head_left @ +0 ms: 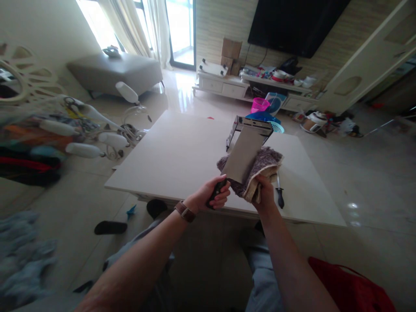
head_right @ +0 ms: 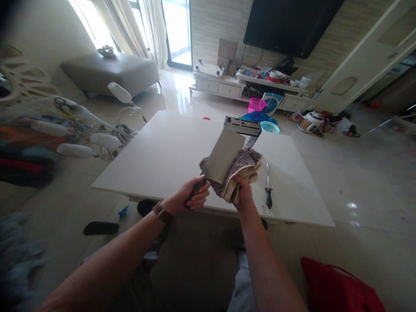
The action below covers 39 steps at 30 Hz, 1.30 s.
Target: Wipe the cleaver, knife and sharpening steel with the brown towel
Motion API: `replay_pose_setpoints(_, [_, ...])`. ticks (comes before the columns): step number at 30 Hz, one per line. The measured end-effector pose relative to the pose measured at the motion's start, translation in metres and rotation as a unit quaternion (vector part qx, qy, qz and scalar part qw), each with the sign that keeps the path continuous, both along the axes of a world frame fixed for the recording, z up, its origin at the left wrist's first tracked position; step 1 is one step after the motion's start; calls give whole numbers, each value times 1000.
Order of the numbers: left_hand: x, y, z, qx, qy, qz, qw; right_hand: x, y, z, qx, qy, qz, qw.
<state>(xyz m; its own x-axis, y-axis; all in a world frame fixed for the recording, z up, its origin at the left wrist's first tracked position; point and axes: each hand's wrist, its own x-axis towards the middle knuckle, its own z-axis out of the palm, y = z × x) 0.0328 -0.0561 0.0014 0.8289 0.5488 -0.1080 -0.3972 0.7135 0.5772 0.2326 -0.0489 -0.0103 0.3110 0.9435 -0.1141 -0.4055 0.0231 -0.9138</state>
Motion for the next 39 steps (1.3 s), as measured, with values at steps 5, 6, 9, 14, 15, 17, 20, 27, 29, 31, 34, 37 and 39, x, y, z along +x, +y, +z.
replay_pose_setpoints(5, [2,2,-6,13,17,0,1000,-9,-2,6,-51,44,32,997])
replay_pose_setpoints(6, [2,2,-7,15,21,-1,1000,-11,-2,7,-48,44,21,998])
replay_pose_setpoints(9, [2,3,-9,23,35,0,999,-13,0,7,-45,36,-11,998])
replay_pose_setpoints(14, [0,4,-9,40,77,7,996,-7,5,3,-23,8,-66,998])
replay_pose_setpoints(15, [-1,5,-9,47,93,13,994,-4,6,2,-20,2,-75,997])
replay_pose_setpoints(17, [-3,5,-9,62,126,32,990,1,8,1,-13,-10,-94,995])
replay_pose_setpoints(20, [-5,6,-9,81,168,64,980,10,12,0,-7,-8,-132,991])
replay_pose_setpoints(27, [-8,11,-12,64,154,131,977,19,18,-2,25,0,-188,982])
replay_pose_setpoints(29, [-9,12,-10,46,100,123,986,17,17,-3,10,3,-166,986])
replay_pose_setpoints(31, [-9,11,-9,36,61,107,992,13,15,-3,-15,18,-128,992])
replay_pose_setpoints(34, [-7,9,-8,32,40,74,996,5,10,-1,-41,43,-77,995])
replay_pose_setpoints(37, [-2,6,-9,43,58,47,996,-3,6,1,-39,50,-42,997])
replay_pose_setpoints(39, [1,5,-11,62,96,50,992,-7,4,1,-23,38,-45,998])
